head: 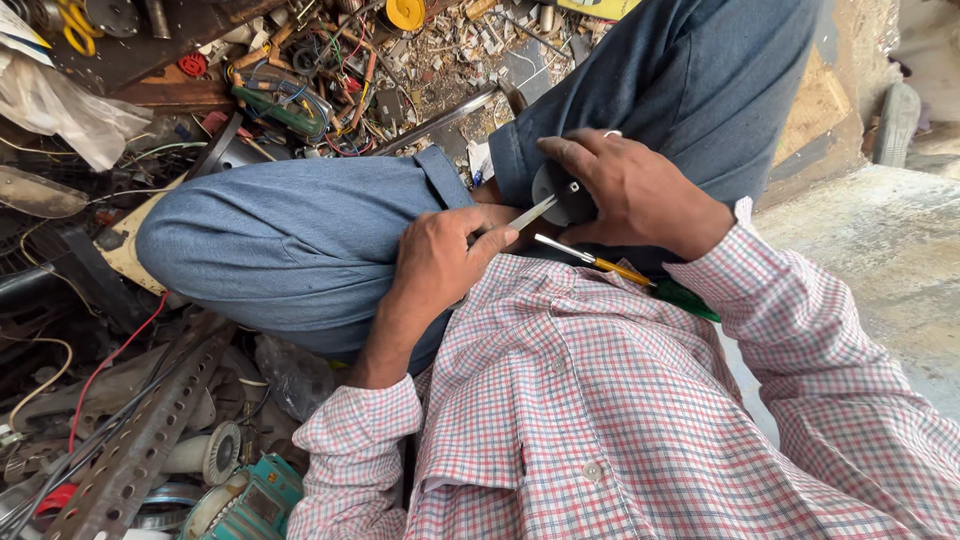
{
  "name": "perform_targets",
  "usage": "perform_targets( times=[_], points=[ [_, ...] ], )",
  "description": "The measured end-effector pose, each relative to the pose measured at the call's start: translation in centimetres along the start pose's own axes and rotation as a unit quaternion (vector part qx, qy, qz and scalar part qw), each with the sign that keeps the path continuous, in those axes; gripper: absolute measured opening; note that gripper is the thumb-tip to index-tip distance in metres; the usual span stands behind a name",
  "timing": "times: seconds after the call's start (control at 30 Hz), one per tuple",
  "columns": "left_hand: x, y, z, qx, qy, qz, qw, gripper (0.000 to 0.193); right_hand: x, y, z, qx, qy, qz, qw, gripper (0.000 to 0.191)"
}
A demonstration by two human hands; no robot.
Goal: The person sits on the floor and uses a screwdriver and pliers to disassemble and reassemble a small cylindrical electrical component. They remove a metal cap, adjust internal parts, and then reattach the cap and insert the component into a metal bowl.
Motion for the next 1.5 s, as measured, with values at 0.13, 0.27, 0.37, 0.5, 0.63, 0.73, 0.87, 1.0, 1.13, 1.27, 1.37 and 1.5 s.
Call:
perform_targets(
  times=[0.13,0.27,0.37,0.5,0.63,0.73,0.87,1.0,1.13,1.27,1.37,1.5],
  points=[
    [-0.2,0.7,0.4,-0.008,-0.022,-0.004,1.000,0.032,-1.0,1.1,0.6,0.075,0.032,0.049,0.995,0.099],
    [0.5,1.3,0.7,0.033,0.005,-0.065,0.997,0.037,-1.7,1.1,0.8,0.063,0.041,0.020,0.997,0.105],
    [1.0,1.6,0.8,0.049,-0.004,-0.075,0.996,0.036,-2.0,1.0,1.0,0.060,0.043,0.010,0.997,0.106],
    [1.6,1.7,1.2,0.056,-0.018,-0.058,0.997,0.037,-2.1,1.0,0.9,0.053,0.051,0.005,0.997,0.106],
    [1.7,1.7,1.5,0.031,-0.040,0.006,0.999,0.038,-2.3,1.0,-0.3,0.055,0.118,-0.030,0.991,0.108],
    [1.7,1.7,2.0,0.037,-0.045,-0.021,0.998,0.038,-3.2,1.0,-1.4,0.107,0.223,-0.011,0.969,0.100],
    [0.7,1.3,2.1,0.002,-0.011,0.024,1.000,0.038,-3.5,1.0,-1.7,0.141,0.236,0.060,0.959,0.087],
    [-0.1,1.4,1.8,-0.006,0.036,0.035,0.999,0.040,-3.2,0.4,-1.7,0.096,0.324,0.041,0.940,0.066],
    [-0.5,2.3,1.5,-0.008,0.054,0.088,0.995,0.041,-2.9,-0.4,-0.6,0.114,0.442,0.131,0.880,0.055],
    [-0.4,3.9,2.9,0.063,0.072,0.075,0.993,0.046,-2.4,-1.5,0.8,0.091,0.560,0.202,0.799,0.047],
    [0.0,4.3,3.0,0.080,0.068,0.072,0.992,0.045,-2.6,-2.1,1.3,0.059,0.567,0.206,0.795,0.044],
    [0.1,4.6,2.8,0.058,0.084,0.108,0.989,0.043,-3.2,-1.9,1.9,0.035,0.617,0.245,0.747,0.039]
  ],
)
Point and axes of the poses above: each hand's wrist, its own y-axis towards the middle knuckle, its own z-axis out of the palm, x = y × z, the point moved 2 cm from there along y, towards the middle knuckle, and after that the axes turned 7 degrees about -y, right-handed, at the moved point
